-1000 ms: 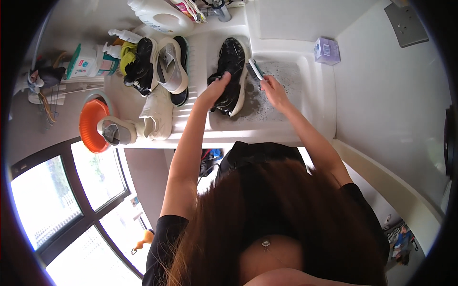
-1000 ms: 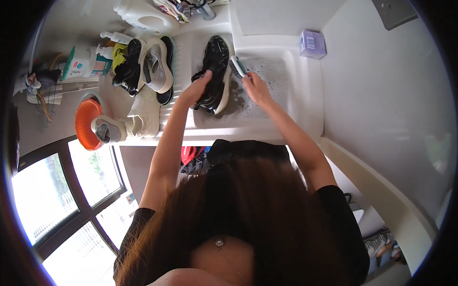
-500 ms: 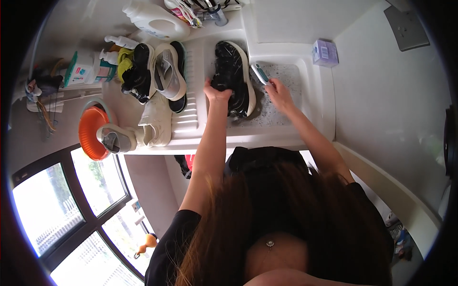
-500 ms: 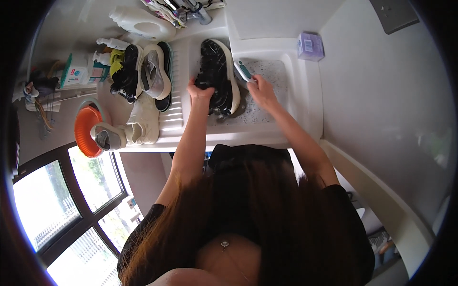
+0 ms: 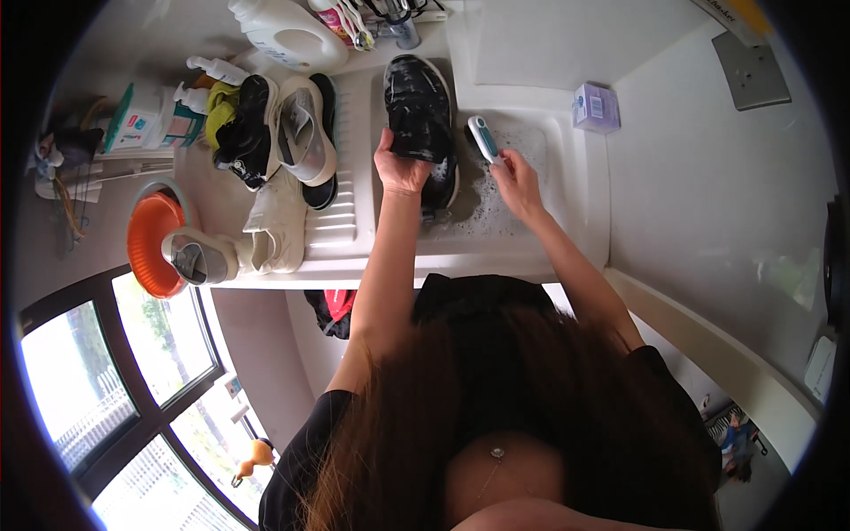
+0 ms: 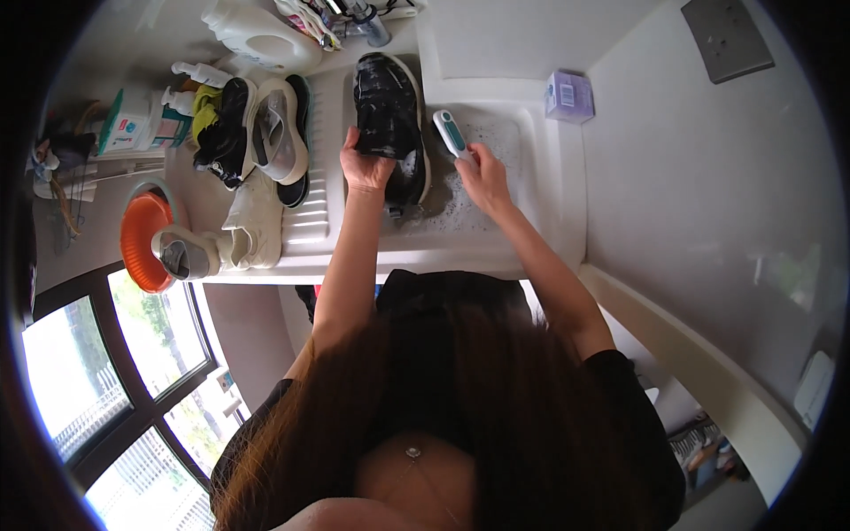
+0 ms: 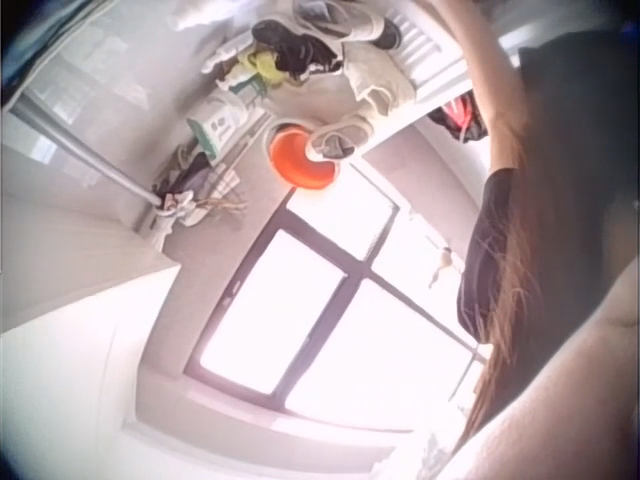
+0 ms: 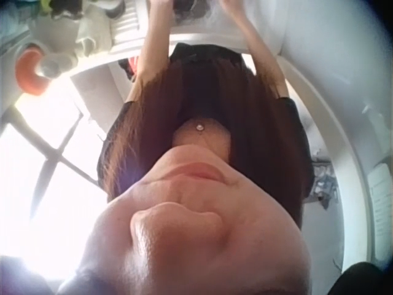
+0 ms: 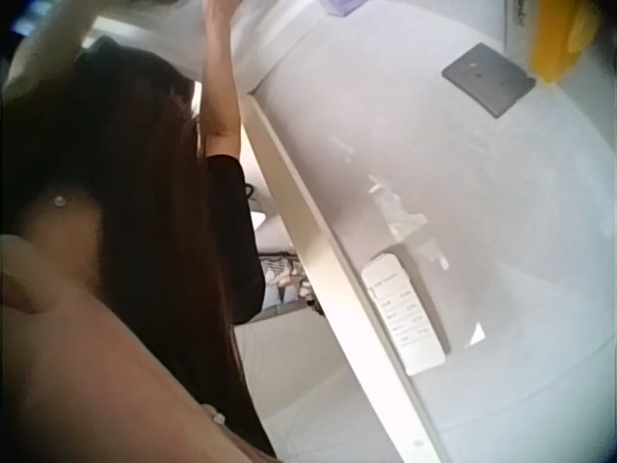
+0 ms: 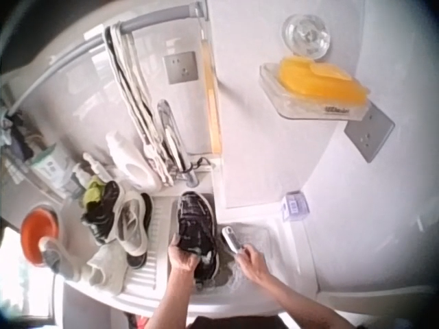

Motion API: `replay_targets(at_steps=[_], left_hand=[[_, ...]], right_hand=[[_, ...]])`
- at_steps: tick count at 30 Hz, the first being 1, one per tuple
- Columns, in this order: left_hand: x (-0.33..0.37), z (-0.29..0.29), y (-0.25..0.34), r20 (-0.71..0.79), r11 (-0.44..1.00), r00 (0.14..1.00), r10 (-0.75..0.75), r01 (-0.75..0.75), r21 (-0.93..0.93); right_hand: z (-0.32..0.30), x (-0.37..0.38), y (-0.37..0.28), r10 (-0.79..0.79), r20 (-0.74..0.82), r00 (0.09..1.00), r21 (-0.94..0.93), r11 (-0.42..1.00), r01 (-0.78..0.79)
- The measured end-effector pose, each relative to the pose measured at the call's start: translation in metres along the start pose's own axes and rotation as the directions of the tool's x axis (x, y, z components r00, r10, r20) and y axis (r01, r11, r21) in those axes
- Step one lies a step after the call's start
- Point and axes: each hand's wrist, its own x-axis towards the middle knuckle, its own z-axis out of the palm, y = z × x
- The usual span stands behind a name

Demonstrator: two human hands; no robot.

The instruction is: The person washes a black shoe in a sink by hand with soapy water, scrubbing different surfaces of the shoe using a brush and then rinsing it under the faucet.

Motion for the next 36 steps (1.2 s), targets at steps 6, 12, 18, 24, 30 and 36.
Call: replay_targets(at_steps=[6,12,18,24,30,36], left_hand=[[-0.035,0.084,-0.033,-0.134,0.863,0.991,0.018,0.053,0.503],[-0.052,0.135,-0.038,-0.148,0.776,0.988,0.045,0.059,0.628],[-0.063,0.157,-0.028,-0.225,0.703,0.971,-0.074,0.211,0.679],[-0.069,0.14,-0.013,-0.237,0.689,0.972,-0.015,0.181,0.701],[-0.06,0.125,-0.015,-0.199,0.675,0.98,-0.012,0.154,0.721],[-0.054,0.097,-0.009,-0.105,0.712,0.994,0.027,0.055,0.7]], right_hand=[[0.006,0.021,-0.071,-0.153,-0.139,0.978,0.029,0.987,0.158],[0.001,0.042,-0.118,-0.267,-0.25,0.931,0.075,0.953,0.293],[0.012,0.052,-0.119,-0.344,-0.155,0.926,0.454,0.807,0.376],[0.012,0.026,-0.122,-0.408,-0.218,0.886,0.375,0.804,0.462],[0.011,-0.001,-0.132,-0.501,-0.233,0.834,0.224,0.807,0.547],[0.017,-0.027,-0.148,-0.781,-0.228,0.581,0.003,0.596,0.803]])
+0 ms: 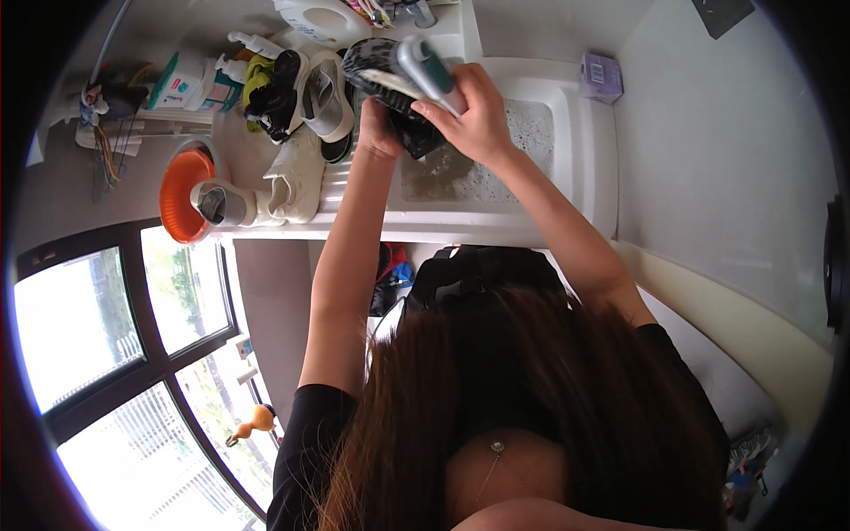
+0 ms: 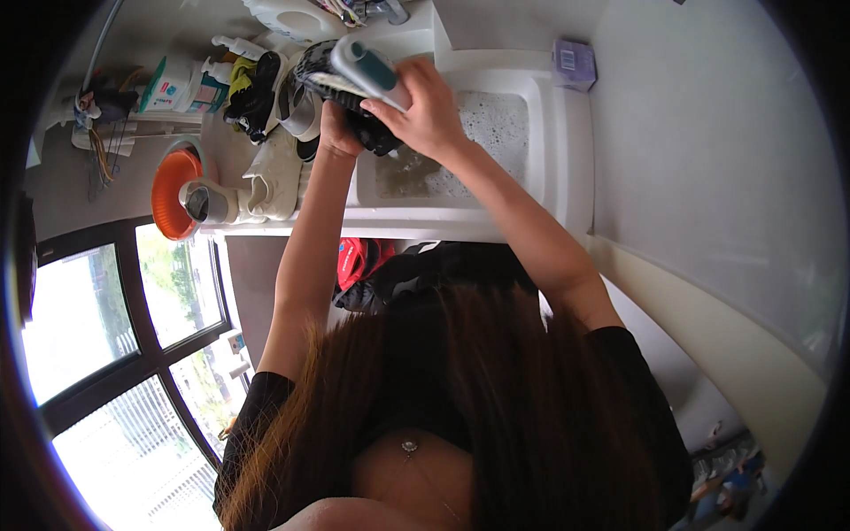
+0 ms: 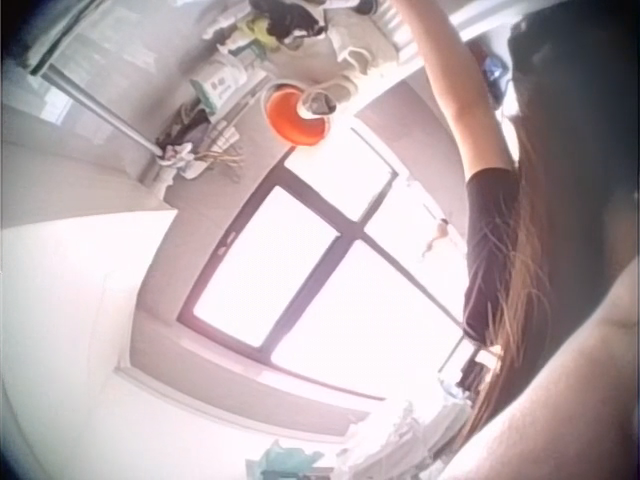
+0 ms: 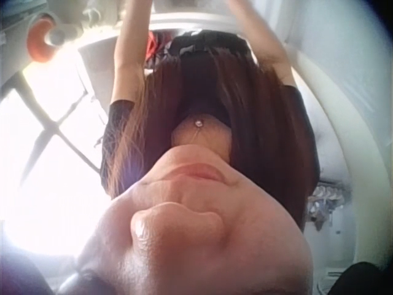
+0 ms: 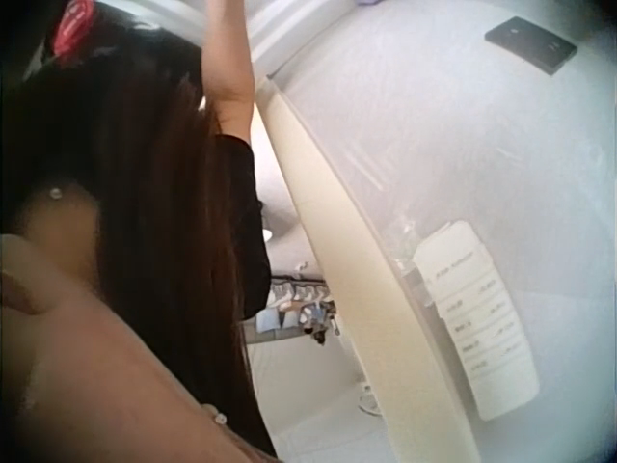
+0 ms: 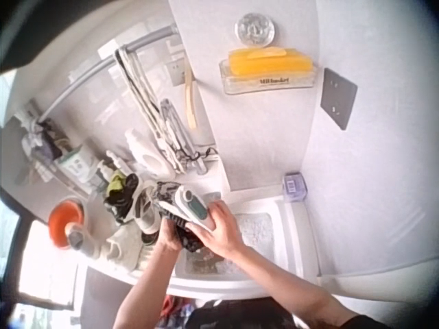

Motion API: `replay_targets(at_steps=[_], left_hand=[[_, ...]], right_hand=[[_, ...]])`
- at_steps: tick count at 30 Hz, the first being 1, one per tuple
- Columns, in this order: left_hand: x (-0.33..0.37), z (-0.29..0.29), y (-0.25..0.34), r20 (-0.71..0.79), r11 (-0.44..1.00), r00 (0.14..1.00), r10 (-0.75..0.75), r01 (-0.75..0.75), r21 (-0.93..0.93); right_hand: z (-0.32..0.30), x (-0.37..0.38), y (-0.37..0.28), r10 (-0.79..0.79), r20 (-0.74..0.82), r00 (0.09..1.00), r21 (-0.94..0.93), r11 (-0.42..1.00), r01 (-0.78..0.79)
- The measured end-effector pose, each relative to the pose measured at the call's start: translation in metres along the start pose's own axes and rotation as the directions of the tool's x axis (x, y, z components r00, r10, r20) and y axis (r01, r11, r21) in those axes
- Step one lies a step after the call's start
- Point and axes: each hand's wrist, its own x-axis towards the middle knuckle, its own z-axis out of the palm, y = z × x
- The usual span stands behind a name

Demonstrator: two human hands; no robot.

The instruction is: The person washes a black shoe in a sink by hand with soapy water, scrubbing different surfaces of the shoe using a brush and then rinsing it under the faucet.

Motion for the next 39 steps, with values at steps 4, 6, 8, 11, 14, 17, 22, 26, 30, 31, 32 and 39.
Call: replay_targets(at_steps=[4,6,8,11,14,17,22,26,30,31,32,39], left_hand=[[0.007,-0.039,-0.012,0.201,0.984,0.979,-0.022,0.057,-0.171],[0.015,-0.046,-0.02,0.366,0.973,0.93,-0.015,0.098,-0.209],[0.029,-0.054,-0.042,0.454,0.939,0.891,-0.021,0.174,-0.297],[0.039,-0.073,-0.058,0.492,0.935,0.87,0.044,0.137,-0.327],[0.037,-0.075,-0.057,0.495,0.915,0.861,0.115,0.102,-0.39],[0.026,-0.051,-0.054,0.404,0.905,0.913,0.059,0.122,-0.408],[-0.003,0.03,-0.015,-0.054,0.998,0.996,-0.066,0.067,0.019],[-0.037,0.081,0.009,-0.174,0.977,0.971,-0.162,0.183,0.109],[-0.057,0.096,0.014,-0.234,0.955,0.955,-0.18,0.227,0.192],[-0.056,0.09,0.013,-0.238,0.953,0.954,-0.182,0.231,0.197],[-0.058,0.074,0.011,-0.261,0.948,0.948,-0.184,0.242,0.209],[-0.067,-0.007,-0.01,-0.339,0.991,0.932,-0.13,0.128,-0.029]], right_hand=[[0.007,-0.002,-0.013,-0.037,0.142,0.989,0.049,0.998,0.03],[0.011,-0.001,-0.024,-0.04,0.227,0.973,0.001,0.999,0.041],[0.007,-0.003,-0.031,0.027,0.303,0.952,-0.108,0.994,0.006],[0.008,-0.001,-0.044,0.068,0.365,0.929,-0.184,0.983,0.0],[0.011,-0.002,-0.051,0.069,0.393,0.917,-0.214,0.977,0.018],[0.006,-0.005,-0.04,0.037,0.324,0.945,-0.197,0.98,0.029],[-0.015,-0.001,-0.014,0.099,-0.087,0.991,-0.173,0.979,-0.112],[-0.025,-0.012,-0.003,0.645,-0.164,0.746,0.233,0.76,-0.606],[0.0,-0.058,0.032,0.876,0.073,0.477,0.59,0.348,-0.729],[0.008,-0.071,0.037,0.9,0.178,0.397,0.616,0.213,-0.759],[0.021,-0.085,0.038,0.909,0.244,0.338,0.615,0.125,-0.779],[0.057,-0.142,0.082,0.913,0.316,0.259,0.41,0.115,-0.905]])
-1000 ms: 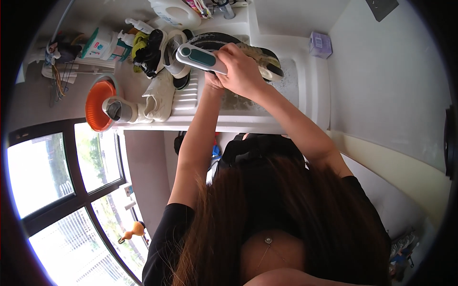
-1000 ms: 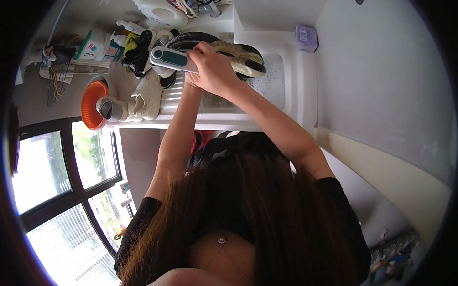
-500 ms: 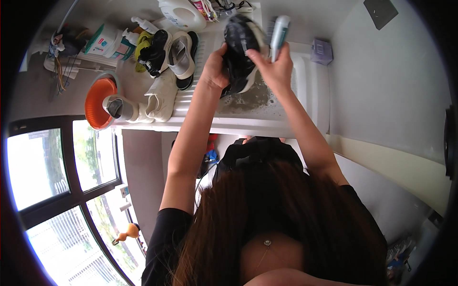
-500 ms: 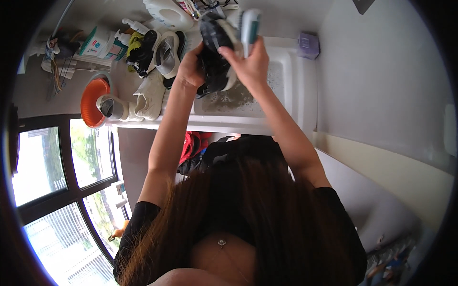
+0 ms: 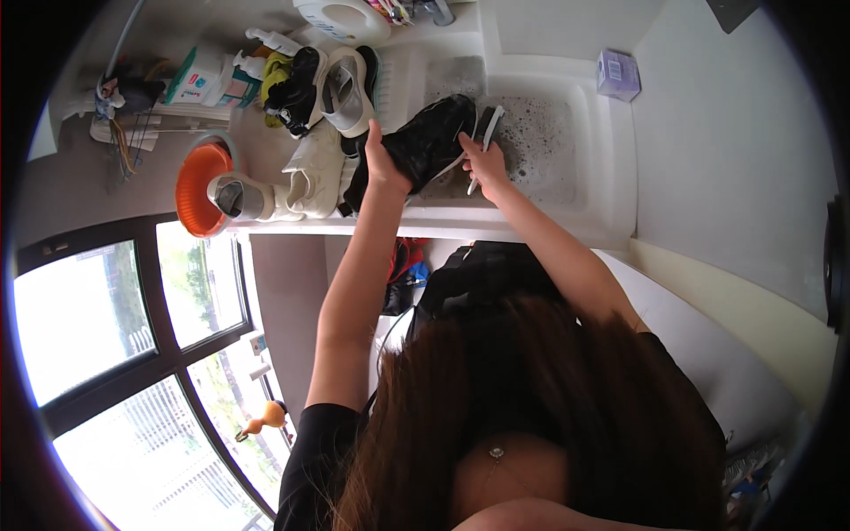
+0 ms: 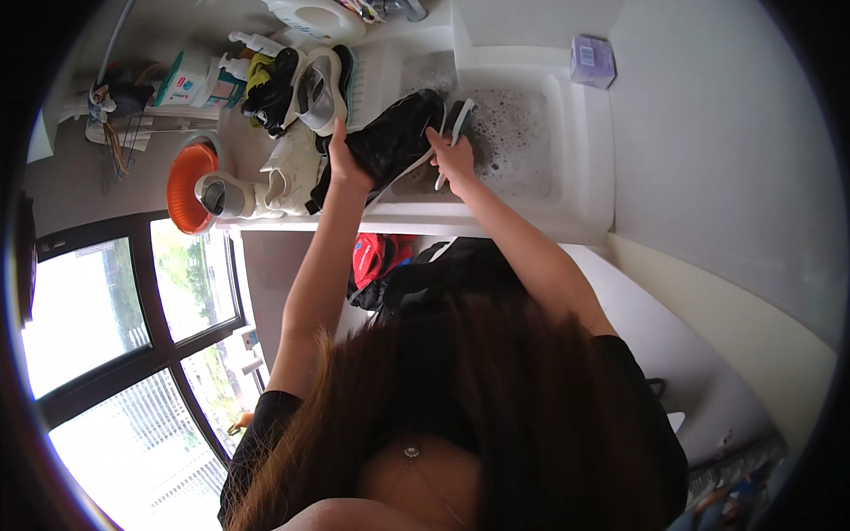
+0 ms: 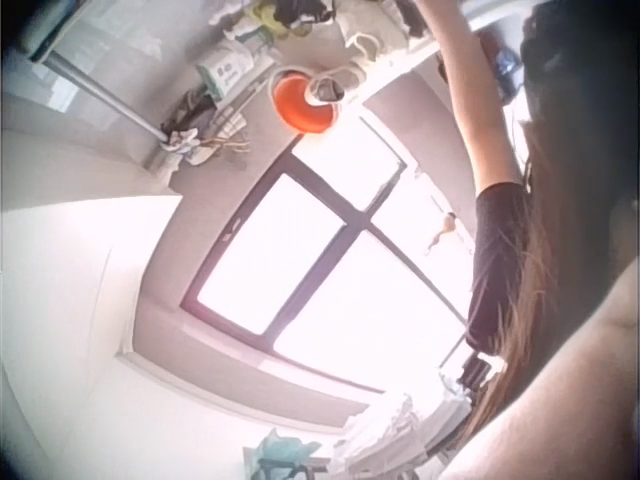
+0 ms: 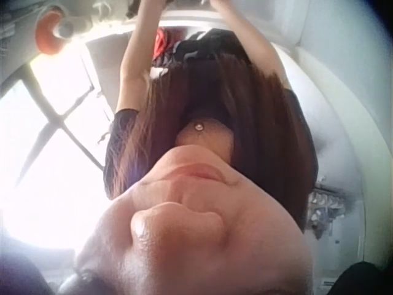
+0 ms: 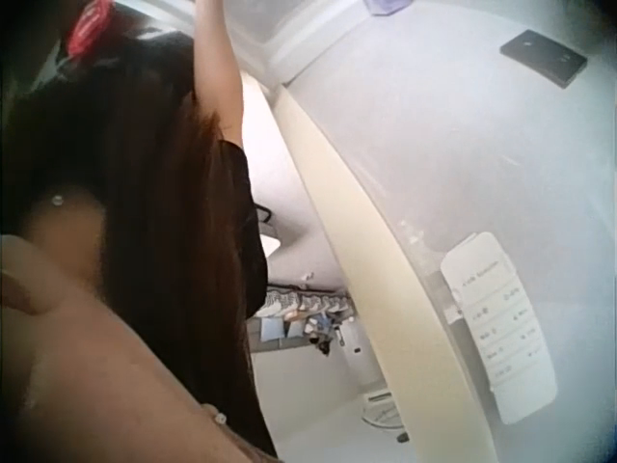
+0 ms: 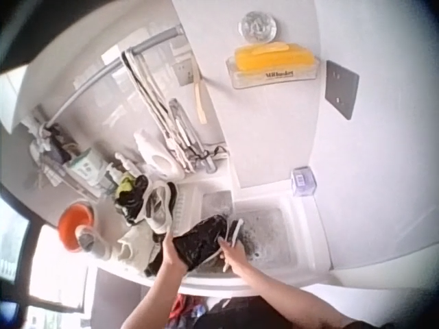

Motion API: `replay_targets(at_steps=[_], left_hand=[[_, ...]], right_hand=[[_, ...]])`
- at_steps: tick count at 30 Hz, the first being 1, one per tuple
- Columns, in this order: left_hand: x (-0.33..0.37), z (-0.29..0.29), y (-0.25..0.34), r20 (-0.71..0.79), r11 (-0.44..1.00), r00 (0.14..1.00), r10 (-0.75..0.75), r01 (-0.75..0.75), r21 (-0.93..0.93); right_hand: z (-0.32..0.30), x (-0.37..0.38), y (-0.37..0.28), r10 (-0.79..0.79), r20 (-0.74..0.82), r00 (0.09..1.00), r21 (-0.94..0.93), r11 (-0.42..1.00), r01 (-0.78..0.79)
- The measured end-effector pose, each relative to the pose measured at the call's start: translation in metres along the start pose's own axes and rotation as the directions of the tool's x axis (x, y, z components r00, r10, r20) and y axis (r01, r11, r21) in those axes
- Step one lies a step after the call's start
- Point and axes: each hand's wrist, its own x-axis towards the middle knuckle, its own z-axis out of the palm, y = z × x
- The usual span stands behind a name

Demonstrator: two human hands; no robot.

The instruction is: The person washes a black shoe in a sink by hand with soapy water, scrubbing different surfaces of the shoe using a brush and then rinsing it under the faucet.

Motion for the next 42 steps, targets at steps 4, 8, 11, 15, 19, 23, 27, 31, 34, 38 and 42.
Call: replay_targets(at_steps=[4,8,11,15,19,23,27,31,34,38,42], left_hand=[[0.039,-0.036,-0.015,0.062,0.98,0.978,0.199,-0.198,-0.028],[0.053,-0.028,-0.043,-0.004,0.991,0.992,0.124,-0.124,-0.059],[0.06,-0.028,-0.051,0.011,0.993,0.993,0.114,-0.113,-0.038],[0.059,-0.043,-0.041,0.019,0.99,0.992,0.124,-0.122,-0.074],[0.06,-0.037,-0.041,-0.003,0.988,0.99,0.142,-0.142,-0.061],[0.047,-0.035,-0.041,0.025,0.986,0.992,0.123,-0.119,-0.117],[0.067,-0.08,-0.027,0.053,0.95,0.959,0.278,-0.266,-0.164],[0.062,-0.075,-0.02,0.016,0.957,0.972,0.233,-0.227,-0.18],[0.068,-0.086,-0.006,0.088,0.957,0.986,0.144,-0.116,-0.265],[0.06,-0.071,-0.003,0.309,0.96,0.949,0.065,0.025,-0.277],[0.07,-0.081,-0.004,0.148,0.961,0.988,0.045,-0.003,-0.275]], right_hand=[[-0.013,0.027,0.01,0.044,0.04,0.998,-0.206,0.978,-0.035],[-0.06,0.034,0.006,-0.467,-0.059,0.882,-0.671,0.673,0.311],[-0.108,0.046,-0.009,-0.447,0.041,0.894,-0.858,0.443,0.26],[-0.118,0.05,-0.018,-0.436,-0.192,0.879,-0.924,0.383,-0.012],[-0.081,0.046,-0.005,-0.288,-0.225,0.931,-0.609,0.788,0.096],[0.007,-0.028,-0.036,-0.278,0.081,0.957,-0.611,0.745,0.267],[0.051,-0.08,-0.039,-0.372,0.36,0.855,-0.584,0.625,0.518],[0.051,-0.073,-0.043,-0.359,0.375,0.854,-0.662,0.541,0.519],[0.045,-0.053,-0.041,-0.468,0.325,0.822,-0.808,0.314,0.498],[0.016,-0.013,-0.058,-0.483,0.204,0.852,-0.895,0.261,0.362],[-0.013,0.0,-0.055,-0.486,0.16,0.859,-0.94,0.191,0.283]])
